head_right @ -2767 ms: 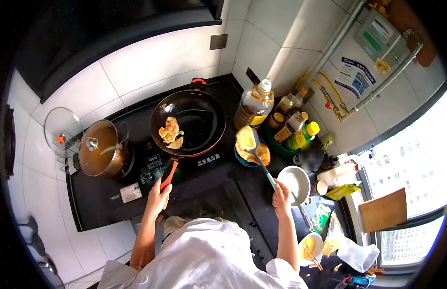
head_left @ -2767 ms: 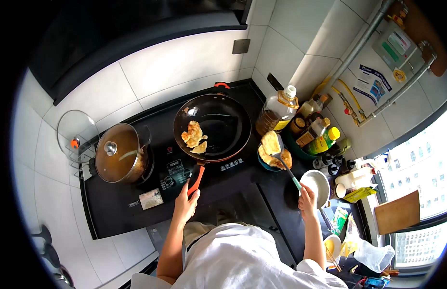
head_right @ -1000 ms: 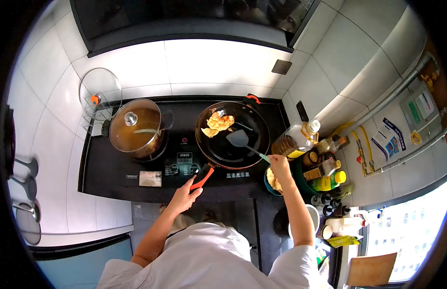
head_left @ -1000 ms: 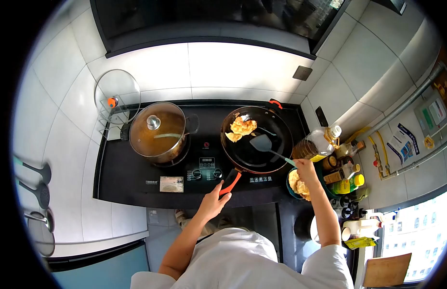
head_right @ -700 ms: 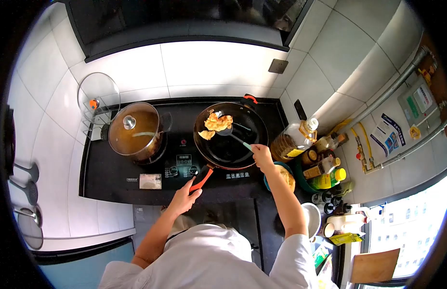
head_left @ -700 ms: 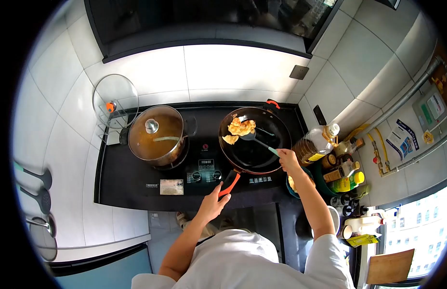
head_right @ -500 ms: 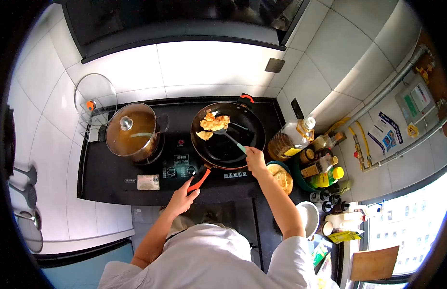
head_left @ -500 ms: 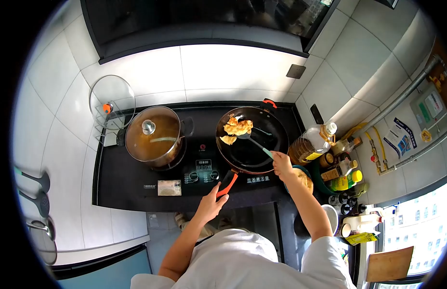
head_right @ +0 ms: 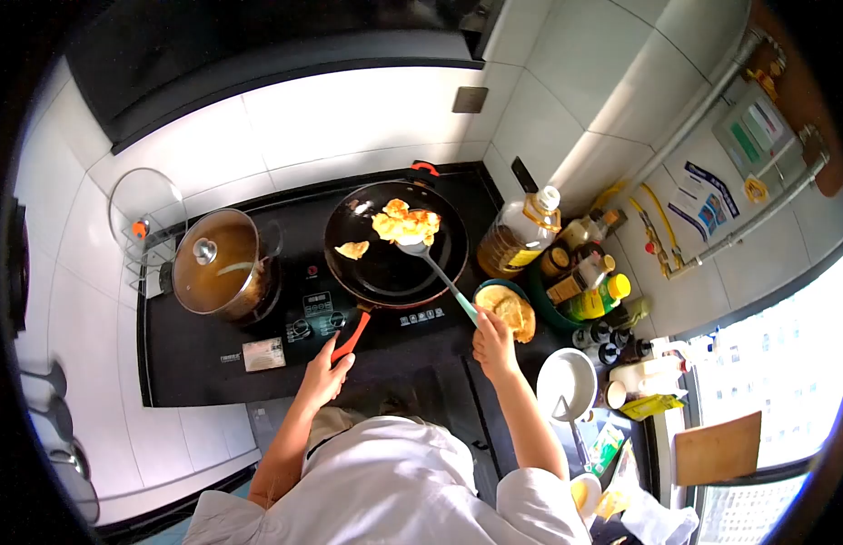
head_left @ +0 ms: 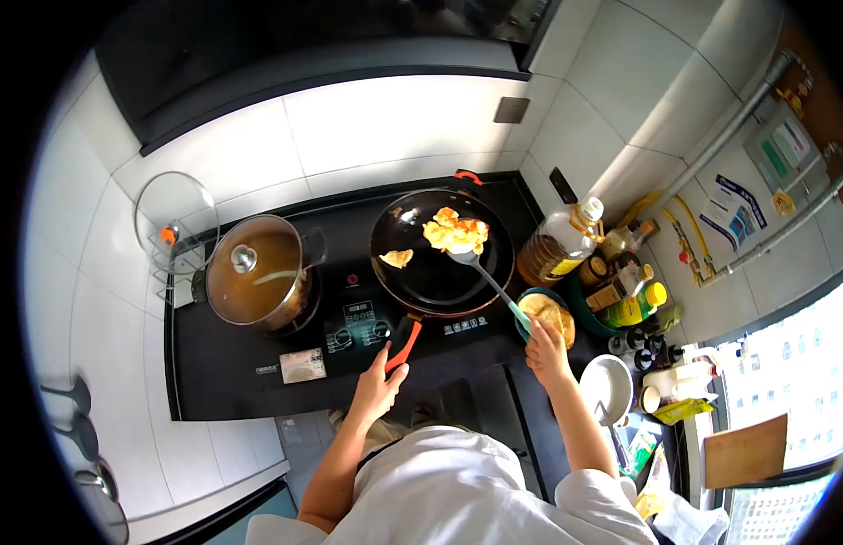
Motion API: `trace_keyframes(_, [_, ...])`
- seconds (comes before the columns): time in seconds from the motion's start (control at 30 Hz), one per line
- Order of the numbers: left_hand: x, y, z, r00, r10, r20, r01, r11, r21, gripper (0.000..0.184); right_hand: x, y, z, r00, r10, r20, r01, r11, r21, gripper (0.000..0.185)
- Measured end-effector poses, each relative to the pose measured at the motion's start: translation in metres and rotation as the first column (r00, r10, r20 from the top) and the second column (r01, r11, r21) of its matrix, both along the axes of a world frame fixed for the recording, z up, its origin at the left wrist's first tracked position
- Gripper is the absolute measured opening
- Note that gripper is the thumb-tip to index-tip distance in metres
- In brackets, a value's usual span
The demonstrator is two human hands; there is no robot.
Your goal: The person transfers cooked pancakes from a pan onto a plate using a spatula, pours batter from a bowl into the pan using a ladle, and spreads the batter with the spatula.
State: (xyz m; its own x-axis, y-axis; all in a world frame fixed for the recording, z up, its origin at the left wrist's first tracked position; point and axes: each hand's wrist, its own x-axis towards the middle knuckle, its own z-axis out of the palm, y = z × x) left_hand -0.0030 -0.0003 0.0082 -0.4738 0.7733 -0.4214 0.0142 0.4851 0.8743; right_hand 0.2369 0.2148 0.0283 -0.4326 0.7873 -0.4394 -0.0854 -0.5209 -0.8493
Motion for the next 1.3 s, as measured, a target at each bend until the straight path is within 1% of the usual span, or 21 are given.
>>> trace_keyframes(0.03, [0.000,0.001,0.001,1.000,-0.004,-0.004,0.004,1.000,-0.003,0.068,0.016,-0.008,0.003,0.999,-0.041,0.013,0.041,0.999,0.007,0.034])
trace_keyframes(0.1, [0.000,0.002,0.003,0.999,-0.026,-0.023,0.026,1.000,-0.003,0.068,0.064,-0.030,0.008,0.984,-0.146,0.106,0.131,0.982,0.136,0.031])
trace_keyframes(0.13, [-0.001,0.002,0.000,0.999,-0.035,-0.023,0.035,0.999,-0.003,0.069,0.080,-0.037,0.007,0.977,-0.183,0.107,0.162,0.970,0.181,0.030])
trace_keyframes(0.17, [0.000,0.002,0.002,1.000,-0.023,-0.014,0.023,0.999,-0.022,0.068,0.092,-0.042,0.008,0.959,-0.242,0.145,0.215,0.961,0.176,0.029])
trace_keyframes(0.23, [-0.001,0.003,0.002,0.999,-0.034,0.007,0.034,0.999,-0.022,0.067,0.115,-0.050,0.001,0.926,-0.303,0.225,0.247,0.938,0.244,0.027])
trace_keyframes(0.37, [-0.001,0.003,0.000,0.999,-0.035,0.027,0.035,0.999,-0.013,0.064,0.145,-0.054,-0.032,0.864,-0.378,0.332,0.315,0.921,0.228,0.025])
trace_keyframes(0.47, [-0.002,0.003,-0.004,0.999,-0.041,0.020,0.041,0.999,-0.007,0.064,0.154,-0.048,-0.063,0.820,-0.394,0.414,0.296,0.912,0.283,0.027])
trace_keyframes(0.53, [0.000,0.004,0.001,1.000,-0.028,0.008,0.028,0.999,-0.034,0.064,0.156,-0.048,-0.070,0.801,-0.399,0.447,0.295,0.912,0.285,0.028])
trace_keyframes(0.63, [-0.001,0.005,0.002,0.999,-0.037,0.009,0.037,0.999,-0.026,0.064,0.167,-0.040,-0.083,0.718,-0.428,0.549,0.170,0.873,0.458,0.027])
trace_keyframes(0.67, [-0.001,0.004,0.003,0.999,-0.044,0.013,0.045,0.999,-0.017,0.064,0.174,-0.037,-0.085,0.661,-0.468,0.586,0.128,0.840,0.527,0.026])
trace_keyframes(0.7, [-0.001,0.003,0.002,0.999,-0.044,0.017,0.044,0.999,-0.014,0.064,0.172,-0.039,-0.062,0.656,-0.446,0.609,0.126,0.861,0.493,0.026])
trace_keyframes(0.77, [-0.001,0.004,0.002,0.999,-0.044,0.022,0.044,0.999,-0.006,0.064,0.184,-0.036,-0.048,0.564,-0.447,0.694,0.022,0.849,0.528,0.025])
trace_keyframes(0.83, [-0.002,0.003,-0.002,0.999,-0.044,0.028,0.044,0.999,-0.001,0.064,0.174,-0.044,0.000,0.399,-0.481,0.780,-0.123,0.815,0.566,0.021])
trace_keyframes(0.93, [-0.002,0.003,0.000,0.999,-0.044,0.026,0.044,0.999,-0.003,0.064,0.173,-0.054,0.034,0.370,-0.565,0.737,-0.195,0.729,0.656,0.020])
trace_keyframes(0.97, [-0.002,0.003,0.001,0.999,-0.044,0.023,0.045,0.999,-0.006,0.064,0.172,-0.058,0.043,0.340,-0.555,0.759,-0.193,0.748,0.634,0.021])
trace_keyframes(1.07, [-0.003,0.001,-0.002,0.998,-0.041,0.047,0.041,0.999,0.011,0.066,0.159,-0.058,0.061,0.398,-0.600,0.694,-0.163,0.698,0.697,0.023])
trace_keyframes(1.17, [-0.002,0.000,-0.001,0.999,-0.039,0.038,0.039,0.999,0.004,0.068,0.141,-0.040,0.046,0.562,-0.579,0.591,-0.153,0.629,0.762,0.023])
trace_keyframes(1.2, [-0.003,0.000,-0.001,0.998,-0.044,0.038,0.043,0.999,0.011,0.069,0.115,-0.038,0.059,0.692,-0.474,0.544,-0.077,0.701,0.709,0.023])
trace_keyframes(1.23, [-0.003,0.000,-0.001,0.998,-0.046,0.037,0.046,0.999,0.011,0.069,0.093,-0.033,0.070,0.693,-0.374,0.616,-0.136,0.771,0.622,0.024])
trace_keyframes(1.27, [-0.004,0.000,-0.001,0.998,-0.051,0.038,0.051,0.999,0.008,0.069,0.071,-0.022,0.061,0.756,-0.359,0.547,-0.155,0.713,0.684,0.025])
trace_keyframes(1.3, [-0.005,0.000,-0.001,0.998,-0.057,0.037,0.057,0.998,0.006,0.069,0.048,-0.014,0.064,0.814,-0.252,0.523,-0.156,0.773,0.615,0.026])
